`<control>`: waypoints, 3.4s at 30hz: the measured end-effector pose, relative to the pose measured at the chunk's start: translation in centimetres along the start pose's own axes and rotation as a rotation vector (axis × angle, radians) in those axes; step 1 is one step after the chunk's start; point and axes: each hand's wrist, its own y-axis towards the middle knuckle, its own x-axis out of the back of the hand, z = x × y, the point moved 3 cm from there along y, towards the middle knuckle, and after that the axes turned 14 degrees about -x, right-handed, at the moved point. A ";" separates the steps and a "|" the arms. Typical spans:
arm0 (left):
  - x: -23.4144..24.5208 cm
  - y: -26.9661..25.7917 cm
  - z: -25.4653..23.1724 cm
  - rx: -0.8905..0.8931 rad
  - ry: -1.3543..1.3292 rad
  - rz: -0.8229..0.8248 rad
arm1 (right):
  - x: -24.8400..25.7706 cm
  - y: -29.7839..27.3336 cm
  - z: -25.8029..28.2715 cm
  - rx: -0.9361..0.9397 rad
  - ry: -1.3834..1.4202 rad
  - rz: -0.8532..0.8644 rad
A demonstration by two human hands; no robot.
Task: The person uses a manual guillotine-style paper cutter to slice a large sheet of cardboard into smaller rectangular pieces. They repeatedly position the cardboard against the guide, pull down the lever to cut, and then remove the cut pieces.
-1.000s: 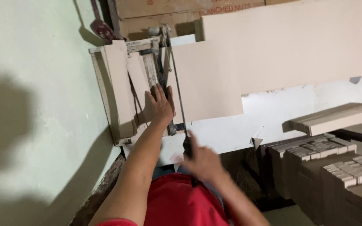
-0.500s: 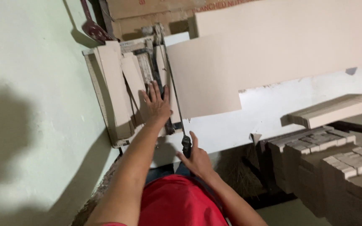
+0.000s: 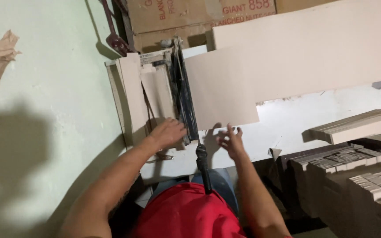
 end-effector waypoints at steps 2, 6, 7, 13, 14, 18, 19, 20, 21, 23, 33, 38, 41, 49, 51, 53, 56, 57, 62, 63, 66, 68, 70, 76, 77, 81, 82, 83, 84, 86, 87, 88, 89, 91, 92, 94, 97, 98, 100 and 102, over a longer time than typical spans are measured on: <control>-0.7 -2.1 1.2 0.127 -0.096 0.263 | 0.1 0.4 1.6 0.002 0.195 0.149; 1.5 -2.7 3.1 0.211 -0.069 0.400 | 2.2 1.4 0.6 0.086 0.322 0.267; 2.7 -2.1 3.5 0.347 -0.115 0.471 | 3.0 1.7 -0.2 0.087 0.315 0.266; 6.3 0.7 4.8 0.753 -0.215 0.442 | 1.8 3.0 -2.7 0.083 0.004 0.119; 5.3 0.6 4.7 0.761 -0.239 0.412 | 0.6 2.7 -2.9 0.095 -0.082 0.073; 6.8 1.1 5.6 0.795 -0.351 0.412 | -1.6 2.0 0.1 0.163 -0.133 0.067; 7.8 1.5 5.6 0.821 -0.340 0.451 | -1.7 1.9 0.5 0.165 -0.162 0.077; 8.7 1.8 5.7 0.847 -0.329 0.491 | -1.8 1.8 0.8 0.166 -0.190 0.086; 8.9 2.6 6.0 0.843 -0.332 0.491 | -1.8 1.8 1.0 0.165 -0.188 0.083; 9.2 4.0 6.4 0.848 -0.396 0.497 | -1.8 1.9 1.1 0.145 -0.222 0.095; -0.3 7.2 6.4 0.985 -0.315 0.847 | -3.3 -1.5 2.2 0.137 -1.285 -0.070; -3.7 6.9 6.8 1.236 -0.497 0.662 | -7.5 -20.8 3.1 0.351 -1.502 -0.044; 1.0 8.5 6.5 0.997 -0.313 0.870 | -7.8 -17.6 -1.8 0.389 -1.496 -0.086; 1.8 8.9 6.4 0.973 -0.400 0.786 | -5.1 -4.8 -9.6 0.533 -1.455 -0.228; 3.0 8.8 6.8 0.994 -0.378 0.789 | -6.3 -9.3 -6.2 0.527 -1.344 -0.145; 5.9 9.6 6.4 0.911 -0.366 0.689 | -6.2 -18.2 -1.3 0.342 -1.088 0.018; 1.9 8.7 4.6 0.586 -0.336 0.754 | -5.1 -22.1 2.1 0.245 -0.900 0.138; 2.6 8.8 4.3 0.585 -0.329 0.746 | -4.4 -18.4 1.1 0.255 -0.899 0.134; -12.8 3.3 1.9 0.159 0.122 0.234 | -0.1 0.7 -2.6 0.010 -0.270 0.075; -9.9 1.9 1.3 0.161 0.129 0.242 | -0.1 0.7 -1.6 0.011 -0.269 0.085; -0.3 0.4 1.3 0.114 0.025 -0.086 | 0.6 1.1 1.3 -0.030 0.103 0.091; 3.9 0.2 3.9 0.668 -0.721 0.517 | 0.8 1.3 2.7 -0.001 0.214 0.164; 3.2 -2.2 4.5 0.486 -0.490 0.479 | 2.1 2.7 1.8 0.026 0.281 0.182; 3.5 0.4 5.0 0.494 -0.285 0.465 | 2.9 5.2 -2.3 0.040 0.068 0.107; 3.0 0.9 4.8 0.572 -0.333 0.501 | 2.4 5.3 -3.5 0.026 -0.027 0.078; 4.8 6.0 5.7 0.808 -0.533 0.488 | 0.8 4.5 -2.3 0.037 -0.100 0.018; 3.6 6.4 5.7 0.863 -0.517 0.577 | 0.7 4.3 -1.9 0.027 -0.117 0.005; 2.5 6.9 5.7 0.919 -0.501 0.667 | 0.6 4.2 -1.6 0.016 -0.135 -0.008; 2.3 7.4 5.7 0.919 -0.506 0.666 | 0.2 3.4 -1.1 0.014 -0.138 -0.011; 1.8 7.9 5.7 0.999 -0.498 0.781 | -0.8 1.8 0.1 0.045 -0.164 -0.001; 2.2 8.1 5.8 0.998 -0.498 0.783 | -0.2 2.8 -0.1 0.044 -0.162 -0.001; 2.5 8.2 5.9 1.008 -0.506 0.783 | 0.3 3.8 -0.3 0.041 -0.269 0.002; 2.8 8.5 5.9 1.016 -0.514 0.782 | 0.8 4.7 -0.7 0.037 -0.373 0.003; 2.1 8.9 5.9 1.026 -0.495 0.830 | 0.1 2.2 0.9 0.054 -0.769 -0.056; 1.8 8.9 6.0 1.040 -0.473 0.874 | -0.4 0.9 1.7 0.072 -1.168 -0.112; 2.5 9.2 6.6 1.027 -0.457 0.874 | -4.6 -10.4 5.0 0.159 -1.150 -0.031; 0.4 8.2 5.6 1.016 -0.432 0.909 | -7.9 -21.2 3.4 0.200 -1.293 0.046; -0.8 8.0 5.8 1.015 -0.399 0.925 | -9.0 -23.2 2.8 0.180 -1.444 0.033; -0.9 8.3 5.5 1.005 -0.410 0.911 | -7.5 -16.7 -2.6 0.363 -1.438 -0.076; -1.1 8.0 5.5 0.994 -0.420 0.906 | -6.2 -9.3 -7.4 0.542 -1.417 -0.178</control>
